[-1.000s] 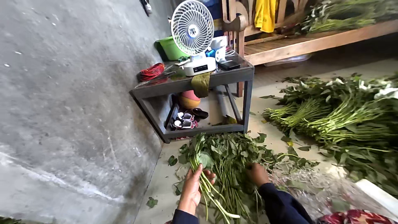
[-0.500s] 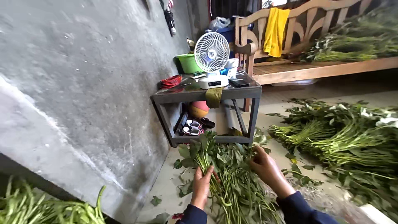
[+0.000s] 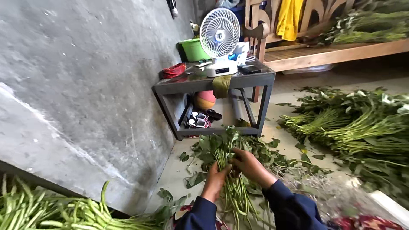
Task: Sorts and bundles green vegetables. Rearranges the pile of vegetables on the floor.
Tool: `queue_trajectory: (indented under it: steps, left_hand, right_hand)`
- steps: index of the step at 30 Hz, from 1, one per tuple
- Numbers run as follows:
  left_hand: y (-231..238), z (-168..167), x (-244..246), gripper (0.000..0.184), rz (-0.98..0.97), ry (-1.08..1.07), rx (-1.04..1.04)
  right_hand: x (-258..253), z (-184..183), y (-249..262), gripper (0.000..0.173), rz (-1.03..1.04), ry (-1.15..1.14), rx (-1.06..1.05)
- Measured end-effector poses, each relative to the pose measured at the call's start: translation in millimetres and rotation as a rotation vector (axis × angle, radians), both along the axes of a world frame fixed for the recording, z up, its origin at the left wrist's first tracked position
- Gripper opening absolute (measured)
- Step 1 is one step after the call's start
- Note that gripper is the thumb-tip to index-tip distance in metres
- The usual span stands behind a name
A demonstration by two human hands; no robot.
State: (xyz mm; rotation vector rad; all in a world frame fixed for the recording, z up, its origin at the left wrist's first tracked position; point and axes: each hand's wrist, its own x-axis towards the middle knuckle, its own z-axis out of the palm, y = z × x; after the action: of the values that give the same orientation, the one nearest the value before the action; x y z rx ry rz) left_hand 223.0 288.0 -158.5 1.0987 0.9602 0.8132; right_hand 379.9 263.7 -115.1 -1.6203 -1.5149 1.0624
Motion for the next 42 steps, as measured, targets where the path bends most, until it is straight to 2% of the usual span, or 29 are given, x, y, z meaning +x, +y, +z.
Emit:
queue_trajectory:
  steps: [4,7,9,12,15,18,23,27,29,32,33,37,42]
  left_hand:
    - [-4.7,11.7,1.1,0.037,-0.020,-0.064,-0.162]
    - [-1.7,17.8,-1.9,0.035,0.051,-0.157,-0.282]
    - [3.0,17.5,-2.7,0.034,0.127,-0.201,-0.340]
    - [10.4,16.8,-1.0,0.031,0.172,-0.226,-0.386]
    - [9.3,17.5,-1.5,0.027,0.178,-0.181,-0.411]
    - [8.9,16.4,-4.4,0.026,0.171,-0.198,-0.394]
    - [10.0,14.7,-3.8,0.025,0.187,-0.201,-0.359]
    - [8.9,13.0,-6.9,0.026,0.248,-0.177,-0.341]
    - [8.8,13.9,-8.8,0.026,0.296,-0.186,-0.334]
    - [8.8,15.3,-10.6,0.027,0.349,-0.193,-0.326]
    - [7.6,14.8,-10.0,0.026,0.361,-0.188,-0.322]
    - [8.1,14.6,-3.9,0.029,0.357,-0.185,-0.269]
    - [0.9,15.3,-4.5,0.030,0.347,-0.153,-0.211]
  right_hand:
    - [29.1,-3.2,-9.7,0.040,0.048,-0.044,0.028]
    - [83.8,-45.4,-14.6,0.027,-0.170,-0.084,0.018]
    - [114.1,-91.9,-25.5,0.028,-0.279,-0.212,-0.138]
    - [119.6,-140.6,-43.5,0.030,-0.306,-0.419,-0.390]
    - [114.5,-160.6,-57.3,0.045,-0.292,-0.544,-0.612]
    - [119.4,-170.0,-60.1,0.046,-0.190,-0.496,-0.650]
    - [128.4,-169.2,-63.7,0.039,-0.133,-0.380,-0.554]
    - [117.9,-163.3,-74.4,0.045,-0.156,-0.359,-0.585]
    - [120.9,-142.1,-83.9,0.044,-0.171,-0.150,-0.447]
    - [125.4,-90.1,-101.2,0.036,-0.261,0.390,-0.182]
    - [127.9,-81.0,-103.8,0.033,-0.296,0.457,-0.145]
    - [127.0,-64.7,-102.4,0.033,-0.305,0.451,-0.036]
    - [88.3,-72.1,-84.3,0.035,-0.368,0.404,0.126]
